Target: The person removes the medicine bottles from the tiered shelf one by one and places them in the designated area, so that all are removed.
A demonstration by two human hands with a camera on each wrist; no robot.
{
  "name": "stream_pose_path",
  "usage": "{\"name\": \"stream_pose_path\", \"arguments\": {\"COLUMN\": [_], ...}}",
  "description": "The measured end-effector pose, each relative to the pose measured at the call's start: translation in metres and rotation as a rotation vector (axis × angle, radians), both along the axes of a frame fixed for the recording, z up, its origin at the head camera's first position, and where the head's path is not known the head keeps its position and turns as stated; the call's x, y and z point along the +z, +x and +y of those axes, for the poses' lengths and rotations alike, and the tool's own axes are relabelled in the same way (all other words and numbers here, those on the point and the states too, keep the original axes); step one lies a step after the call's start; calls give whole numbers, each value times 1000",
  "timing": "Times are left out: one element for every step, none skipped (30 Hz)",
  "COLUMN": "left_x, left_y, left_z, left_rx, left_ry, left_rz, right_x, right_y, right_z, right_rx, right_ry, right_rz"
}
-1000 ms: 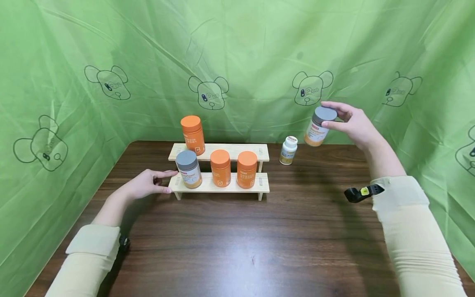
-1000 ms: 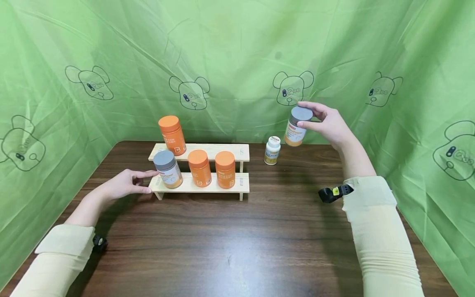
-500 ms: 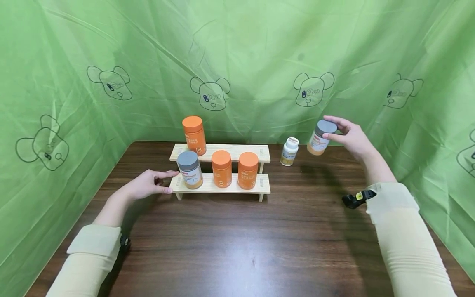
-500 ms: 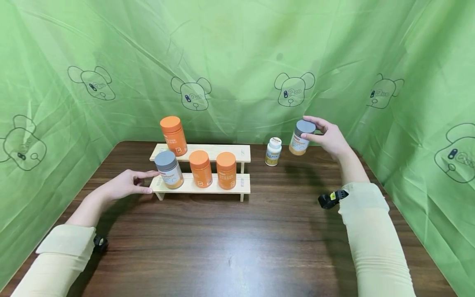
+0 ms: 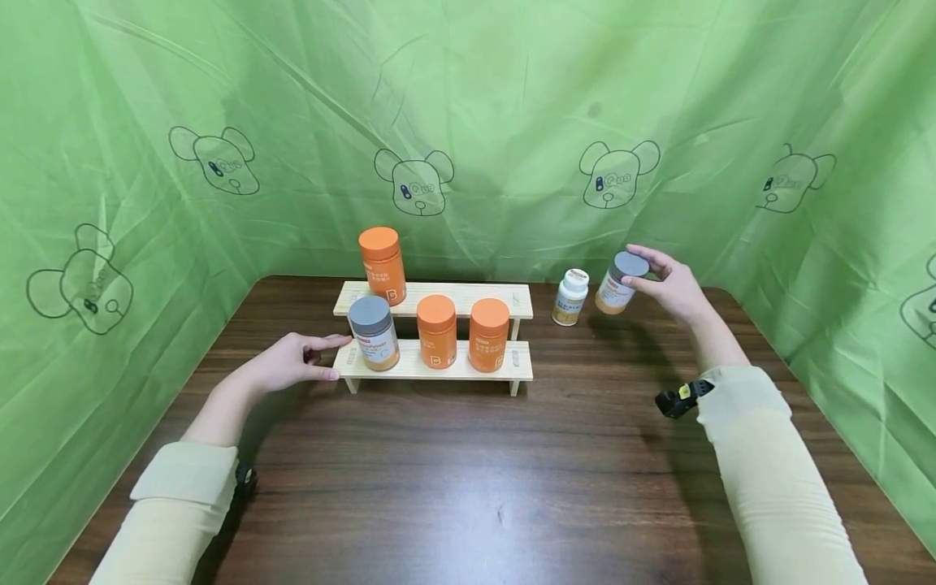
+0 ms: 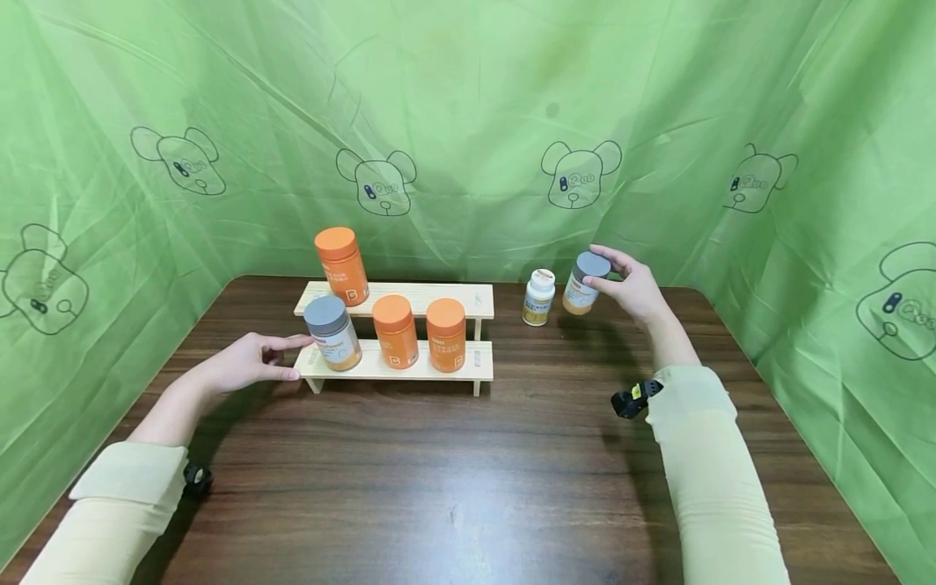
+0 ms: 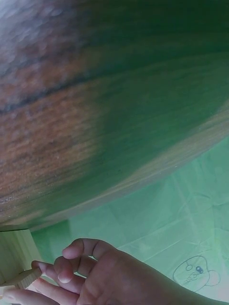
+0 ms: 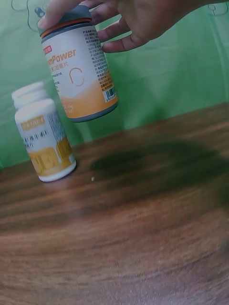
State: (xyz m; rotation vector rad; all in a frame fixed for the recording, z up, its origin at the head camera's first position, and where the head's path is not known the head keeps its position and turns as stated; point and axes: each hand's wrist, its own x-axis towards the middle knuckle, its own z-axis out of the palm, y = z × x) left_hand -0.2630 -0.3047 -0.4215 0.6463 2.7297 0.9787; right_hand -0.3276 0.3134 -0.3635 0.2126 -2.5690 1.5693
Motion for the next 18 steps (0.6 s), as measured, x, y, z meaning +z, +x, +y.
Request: {"name": "stream_pose_path", "arguments": {"left_x": [0, 0, 0, -1, 0, 0, 0, 0, 0, 0, 0, 0, 0, 0, 0, 0, 0, 0], "left_y": [0, 0, -1, -1, -1, -1, 0, 0, 0, 1, 1, 1, 1, 1, 1, 1, 1, 1], "left_z": [0, 0, 0, 0, 0, 0, 0, 0, 0, 0, 0, 0, 0, 0, 0, 0, 1, 1], "left_rx": [1, 3, 2, 2, 3, 1, 2, 1, 2, 3, 3, 3, 3, 3, 3, 4, 4, 2], "left_ry": [-3, -7, -11, -14, -15, -15, -14, -11, -7, -2, 3, 6, 10, 13, 13, 15, 16, 16], "left_rz": [0, -2, 0, 0, -1, 0, -1, -2, -5, -8, -9, -11, -13, -15, -14, -12, -11, -8], "right_x": [-3, -6, -9, -11, -14, -17, -20, -22, -25, -27, -30, -32, -35, -37, -39, -41, -43, -45], "right_y": [-1, -2, -3, -4, -5, -7, -8, -9, -10, -12, -13, -14, -15, -16, -17, -17, -18, -18], "right_z": [0, 0, 0, 0, 0, -1, -1, -1, -2, -2, -2, -2, -3, -3, -3, -3, -4, -4], "right_rx": [-5, -8, -12, -16, -16, -20, -21, -25, -28, -33, -38, -45, -50, -56, -62, -67, -69, -72], "right_ry": [4, -2, -8, -11, -21, -26, -30, -35, -36, -36, -37, -39, -41, -42, -40, -38, -40, -45], "right_rz": [-9, -20, -27, -34, -39, -42, -43, -42, -40, -38, -36, -35, -33, -32, -29, -26, -25, -25]}}
